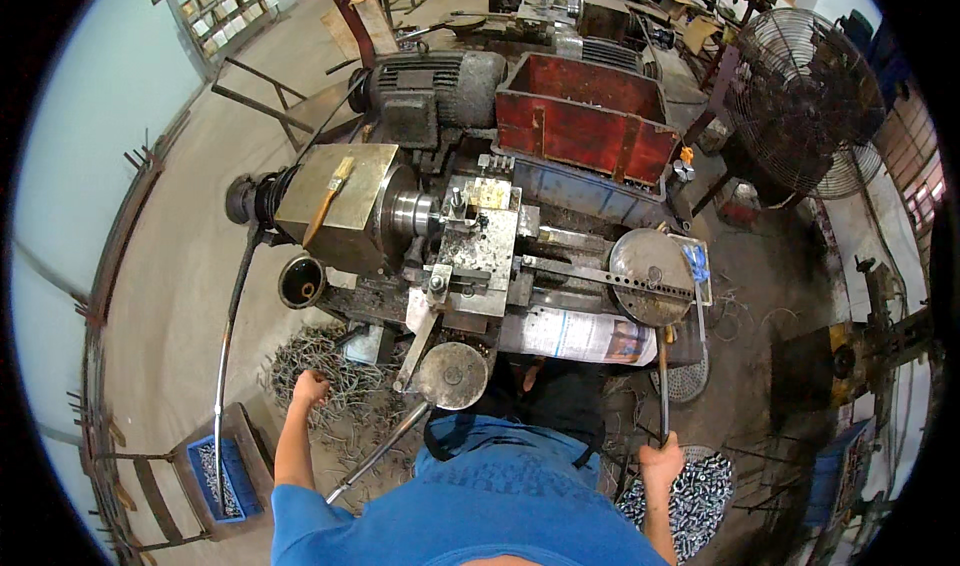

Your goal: The person operates a lathe by pulling levers to engage the spindle and then picking up metal components from a bin, holding them for a moment, and placing them into a collection area.

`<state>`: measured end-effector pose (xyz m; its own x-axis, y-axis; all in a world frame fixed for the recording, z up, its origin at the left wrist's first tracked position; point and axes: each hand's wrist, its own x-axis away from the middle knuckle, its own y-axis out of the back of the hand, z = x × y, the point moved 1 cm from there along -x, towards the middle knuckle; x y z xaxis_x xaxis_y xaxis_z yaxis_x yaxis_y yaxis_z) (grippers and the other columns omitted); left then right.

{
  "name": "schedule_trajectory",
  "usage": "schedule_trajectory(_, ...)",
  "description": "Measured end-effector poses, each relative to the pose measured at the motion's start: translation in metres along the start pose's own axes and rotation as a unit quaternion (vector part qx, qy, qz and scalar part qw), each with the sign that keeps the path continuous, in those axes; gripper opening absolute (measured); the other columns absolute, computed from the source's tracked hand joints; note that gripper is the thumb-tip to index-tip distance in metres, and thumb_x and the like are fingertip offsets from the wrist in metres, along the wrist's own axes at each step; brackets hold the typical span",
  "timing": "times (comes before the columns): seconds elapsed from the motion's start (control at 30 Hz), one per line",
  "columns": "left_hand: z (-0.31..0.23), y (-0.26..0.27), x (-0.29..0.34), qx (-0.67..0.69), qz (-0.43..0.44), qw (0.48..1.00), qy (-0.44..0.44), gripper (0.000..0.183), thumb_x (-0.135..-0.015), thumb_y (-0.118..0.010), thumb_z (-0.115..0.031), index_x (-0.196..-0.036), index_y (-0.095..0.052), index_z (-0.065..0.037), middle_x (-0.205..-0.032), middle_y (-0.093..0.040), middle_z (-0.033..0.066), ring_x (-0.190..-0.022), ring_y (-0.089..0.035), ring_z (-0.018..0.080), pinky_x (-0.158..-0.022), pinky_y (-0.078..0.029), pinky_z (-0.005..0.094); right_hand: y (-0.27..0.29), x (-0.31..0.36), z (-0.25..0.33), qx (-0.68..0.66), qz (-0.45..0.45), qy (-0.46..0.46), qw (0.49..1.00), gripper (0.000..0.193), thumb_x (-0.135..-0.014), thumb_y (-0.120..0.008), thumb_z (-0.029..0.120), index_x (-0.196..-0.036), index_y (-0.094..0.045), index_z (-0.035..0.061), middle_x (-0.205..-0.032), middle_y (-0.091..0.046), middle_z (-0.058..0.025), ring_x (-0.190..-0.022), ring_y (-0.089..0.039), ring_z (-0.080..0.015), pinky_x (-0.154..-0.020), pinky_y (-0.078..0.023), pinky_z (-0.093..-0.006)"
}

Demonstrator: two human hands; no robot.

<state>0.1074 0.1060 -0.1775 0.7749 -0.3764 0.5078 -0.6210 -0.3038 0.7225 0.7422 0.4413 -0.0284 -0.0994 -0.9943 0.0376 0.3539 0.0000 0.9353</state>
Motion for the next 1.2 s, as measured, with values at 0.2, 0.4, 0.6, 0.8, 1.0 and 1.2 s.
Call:
schedule_trajectory(0.2, -0.035, 0.008, 0.005, -0.057, 0.031, 0.998, -0.025, 0.021, -0.078, -0.062, -0.016, -0.091, -0.066, 0.0, -0.063, -0.064, 0.0123, -0.049, -0.062, 0.0196, -0.057, -0.052, 0.0328, 0.005, -0.004, 0.004, 0.008, 0.007, 0.016, 1.0, 0.036, -0.058, -0.061, 0.028, -0.085, -0.056, 0.0034, -0.072, -0.061, -0.0245, -0.068, -0.059, -0.0436, -0.064, -0.046, -0.0505)
schedule_trajectory(0.4, -0.065, 0.023, -0.015, -0.11, -0.048, 0.988, -0.095, 0.029, -0.072, -0.064, -0.028, -0.09, -0.065, -0.005, -0.083, -0.065, 0.0195, -0.082, -0.062, 0.0358, -0.074, -0.05, 0.0422, 0.01, -0.137, -0.096, 0.212, -0.082, 0.114, 0.967, 0.029, -0.06, -0.062, 0.022, -0.081, -0.055, 0.0048, -0.072, -0.059, -0.0178, -0.066, -0.058, -0.039, -0.061, -0.046, -0.0483)
schedule_trajectory(0.6, -0.128, 0.004, -0.024, -0.281, -0.062, 0.938, -0.191, 0.038, -0.077, -0.06, -0.04, -0.096, -0.064, -0.008, -0.091, -0.065, 0.0175, -0.088, -0.062, 0.0347, -0.076, -0.05, 0.043, 0.042, -0.205, -0.02, 0.149, -0.141, 0.183, 0.961, 0.047, -0.057, -0.058, 0.013, -0.103, -0.06, 0.0013, -0.097, -0.06, -0.0167, -0.096, -0.053, -0.0353, -0.087, -0.04, -0.0447)
schedule_trajectory(0.8, -0.082, -0.098, -0.044, -0.132, -0.254, 0.952, -0.104, 0.052, -0.076, -0.06, -0.053, -0.085, -0.061, -0.001, -0.08, -0.065, 0.0192, -0.074, -0.063, 0.0378, -0.065, -0.051, 0.0443, 0.031, -0.159, 0.04, -0.018, -0.113, 0.301, 0.947, 0.048, -0.055, -0.056, 0.014, -0.1, -0.062, -0.0009, -0.1, -0.061, -0.0181, -0.095, -0.053, -0.0365, -0.09, -0.038, -0.0441)
schedule_trajectory(1.0, -0.123, -0.036, -0.033, -0.331, -0.051, 0.93, -0.152, 0.05, -0.075, -0.063, -0.049, -0.102, -0.058, -0.007, -0.091, -0.066, 0.0158, -0.087, -0.063, 0.0324, -0.073, -0.051, 0.0436, 0.046, -0.14, 0.147, -0.112, -0.084, 0.405, 0.904, 0.04, -0.056, -0.061, 0.012, -0.094, -0.064, -0.0003, -0.093, -0.062, -0.0166, -0.089, -0.056, -0.0342, -0.081, -0.044, -0.0401)
schedule_trajectory(1.2, -0.121, -0.009, -0.018, -0.343, -0.021, 0.927, -0.148, 0.051, -0.073, -0.065, -0.05, -0.098, -0.063, -0.005, -0.096, -0.066, 0.0153, -0.091, -0.063, 0.0315, -0.077, -0.05, 0.0426, 0.05, -0.102, 0.335, -0.197, -0.02, 0.64, 0.742, 0.041, -0.054, -0.064, 0.014, -0.093, -0.064, 0.0023, -0.096, -0.062, -0.0128, -0.093, -0.055, -0.0316, -0.084, -0.043, -0.04)
